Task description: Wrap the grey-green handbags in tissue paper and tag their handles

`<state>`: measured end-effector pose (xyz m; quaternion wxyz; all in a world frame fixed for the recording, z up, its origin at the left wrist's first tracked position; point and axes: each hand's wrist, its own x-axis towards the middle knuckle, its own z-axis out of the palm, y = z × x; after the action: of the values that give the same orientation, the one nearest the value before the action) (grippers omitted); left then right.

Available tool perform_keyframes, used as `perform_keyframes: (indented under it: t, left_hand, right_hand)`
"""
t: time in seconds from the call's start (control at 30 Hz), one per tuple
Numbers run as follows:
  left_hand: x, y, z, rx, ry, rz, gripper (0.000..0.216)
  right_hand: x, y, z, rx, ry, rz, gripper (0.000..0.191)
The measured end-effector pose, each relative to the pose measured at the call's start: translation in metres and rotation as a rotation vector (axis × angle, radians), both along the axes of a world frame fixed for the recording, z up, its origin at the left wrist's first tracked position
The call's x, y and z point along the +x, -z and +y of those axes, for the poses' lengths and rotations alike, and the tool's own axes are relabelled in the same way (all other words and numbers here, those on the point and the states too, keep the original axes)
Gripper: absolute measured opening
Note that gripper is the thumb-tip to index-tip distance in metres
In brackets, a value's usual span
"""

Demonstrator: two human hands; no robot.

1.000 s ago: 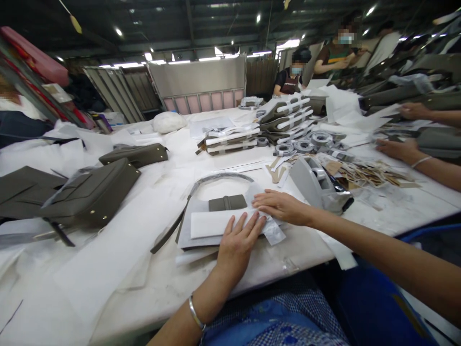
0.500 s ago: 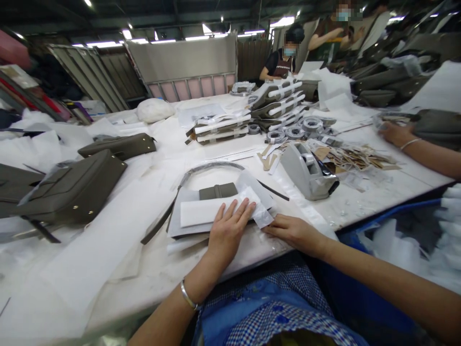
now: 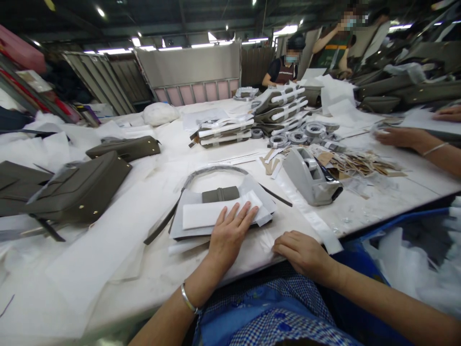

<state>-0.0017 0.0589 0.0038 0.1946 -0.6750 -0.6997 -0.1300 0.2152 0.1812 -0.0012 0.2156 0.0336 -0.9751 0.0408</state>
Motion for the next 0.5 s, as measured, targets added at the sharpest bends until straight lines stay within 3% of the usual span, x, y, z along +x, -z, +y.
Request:
perform_keyframes:
  t: [0.27,0.4,0.5]
  left_hand:
    - [0.000,-0.001,-0.002,-0.007,0.006,-0.014,0.055]
    - [0.001,-0.002,-0.003,-0.008,0.014,-0.031,0.055]
    - [0.002,-0.002,-0.003,0.001,0.018,-0.035,0.055]
  right_hand:
    - [0.000,-0.003,-0.020,-0.059,-0.054,0.029,0.029]
    - [-0.001,-0.019,-0.012,-0.143,-0.076,0.043,0.023]
    - [-0.006,-0.037,0.003,-0.084,0.031,0.206,0.018]
